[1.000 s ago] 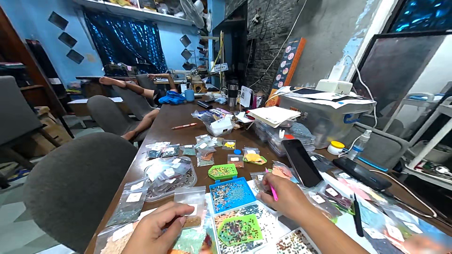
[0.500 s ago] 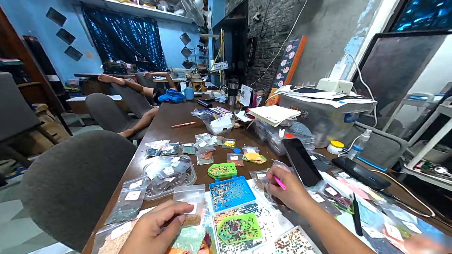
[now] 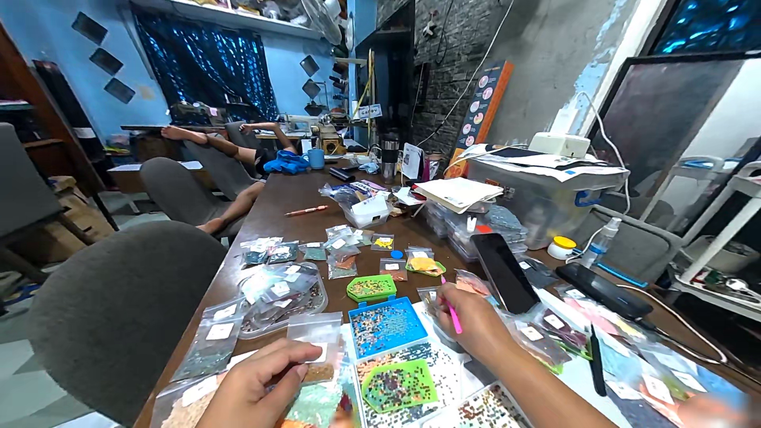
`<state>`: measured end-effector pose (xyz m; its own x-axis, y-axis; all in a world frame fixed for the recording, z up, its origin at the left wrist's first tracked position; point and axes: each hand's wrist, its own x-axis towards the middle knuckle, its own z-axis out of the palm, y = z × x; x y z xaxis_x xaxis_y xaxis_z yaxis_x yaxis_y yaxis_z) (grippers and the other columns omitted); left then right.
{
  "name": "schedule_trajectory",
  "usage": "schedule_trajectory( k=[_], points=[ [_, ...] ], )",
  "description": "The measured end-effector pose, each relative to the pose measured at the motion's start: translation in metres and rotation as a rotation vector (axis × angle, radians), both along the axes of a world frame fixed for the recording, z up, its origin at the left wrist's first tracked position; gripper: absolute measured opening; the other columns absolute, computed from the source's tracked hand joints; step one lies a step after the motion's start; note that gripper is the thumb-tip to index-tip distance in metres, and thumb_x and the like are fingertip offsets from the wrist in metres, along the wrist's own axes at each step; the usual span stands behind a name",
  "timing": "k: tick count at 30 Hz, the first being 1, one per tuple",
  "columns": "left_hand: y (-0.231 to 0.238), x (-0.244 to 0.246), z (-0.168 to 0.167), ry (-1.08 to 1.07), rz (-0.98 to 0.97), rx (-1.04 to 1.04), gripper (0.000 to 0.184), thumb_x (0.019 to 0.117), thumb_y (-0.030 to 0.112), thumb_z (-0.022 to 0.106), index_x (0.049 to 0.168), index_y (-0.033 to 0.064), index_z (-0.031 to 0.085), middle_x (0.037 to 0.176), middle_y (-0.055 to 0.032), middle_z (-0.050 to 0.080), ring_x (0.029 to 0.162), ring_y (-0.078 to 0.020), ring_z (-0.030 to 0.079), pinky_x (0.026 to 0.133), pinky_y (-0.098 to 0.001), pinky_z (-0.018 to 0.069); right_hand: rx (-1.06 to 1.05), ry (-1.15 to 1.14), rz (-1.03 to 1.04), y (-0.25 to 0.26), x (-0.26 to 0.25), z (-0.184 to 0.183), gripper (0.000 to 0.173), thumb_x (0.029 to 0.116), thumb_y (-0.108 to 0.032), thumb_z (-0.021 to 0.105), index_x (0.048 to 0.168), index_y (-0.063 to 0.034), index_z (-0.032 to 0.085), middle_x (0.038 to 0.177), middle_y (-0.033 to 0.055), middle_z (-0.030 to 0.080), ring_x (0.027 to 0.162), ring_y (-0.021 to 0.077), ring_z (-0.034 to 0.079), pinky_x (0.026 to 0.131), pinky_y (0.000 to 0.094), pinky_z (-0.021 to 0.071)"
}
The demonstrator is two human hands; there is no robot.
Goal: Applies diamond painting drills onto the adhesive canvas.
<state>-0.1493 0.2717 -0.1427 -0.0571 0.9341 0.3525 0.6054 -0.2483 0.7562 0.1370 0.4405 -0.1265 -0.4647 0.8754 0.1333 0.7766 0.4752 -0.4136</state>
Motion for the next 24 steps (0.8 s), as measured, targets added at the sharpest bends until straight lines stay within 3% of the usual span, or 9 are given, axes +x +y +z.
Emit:
schedule_trajectory(
  k=[5, 8, 13, 17, 24],
  points=[
    [0.000, 0.000, 0.000, -0.002, 0.006, -0.006, 0.025, 0.0948, 0.000, 0.057, 0.114, -0.0020, 0.073, 0.109, -0.0126, 0.070, 0.096, -0.0072, 0.065, 0.084, -0.0205, 0.0539, -0.100, -0.170, -0.012, -0.007, -0.007, 0.012, 0.038, 0.0952, -0.025, 0.067, 0.126, -0.0019, 0.063, 0.114, 0.0187, 0.067, 0.108, 0.0340, 0.064, 0.096, 0.0509, 0.0493],
    [0.000, 0.000, 0.000, -0.010, 0.002, 0.005, 0.025, 0.0945, 0.000, 0.057, 0.113, -0.0020, 0.074, 0.110, -0.0120, 0.070, 0.096, -0.0065, 0.065, 0.084, -0.0195, 0.0538, -0.134, -0.192, -0.022, -0.011, -0.005, 0.018, 0.042, 0.0934, -0.022, 0.071, 0.129, -0.0026, 0.060, 0.115, 0.0190, 0.066, 0.108, 0.0340, 0.064, 0.096, 0.0508, 0.0487],
    [0.001, 0.001, -0.001, -0.010, 0.005, 0.019, 0.025, 0.0943, 0.000, 0.057, 0.112, -0.0020, 0.074, 0.109, -0.0111, 0.070, 0.095, -0.0048, 0.065, 0.083, -0.0183, 0.0536, -0.112, -0.042, -0.068, -0.007, 0.004, 0.015, 0.033, 0.0912, -0.004, 0.065, 0.124, -0.0015, 0.062, 0.098, 0.0157, 0.069, 0.094, 0.0310, 0.067, 0.087, 0.0489, 0.0532],
    [0.001, 0.000, -0.001, -0.016, 0.008, 0.015, 0.025, 0.0943, 0.000, 0.056, 0.113, -0.0017, 0.073, 0.110, -0.0116, 0.070, 0.095, -0.0058, 0.065, 0.084, -0.0194, 0.0540, -0.093, 0.184, -0.109, 0.001, 0.021, 0.016, 0.024, 0.0891, -0.003, 0.067, 0.113, -0.0020, 0.063, 0.087, 0.0100, 0.065, 0.079, 0.0219, 0.064, 0.074, 0.0406, 0.0533],
    [0.000, 0.000, 0.001, -0.010, 0.006, 0.003, 0.026, 0.0946, 0.000, 0.056, 0.114, -0.0030, 0.073, 0.110, -0.0135, 0.069, 0.096, -0.0082, 0.065, 0.084, -0.0217, 0.0542, -0.105, 0.421, -0.123, 0.004, 0.041, 0.021, 0.023, 0.0865, -0.001, 0.074, 0.104, -0.0052, 0.061, 0.077, 0.0030, 0.060, 0.069, 0.0132, 0.059, 0.064, 0.0312, 0.0499]
  ],
)
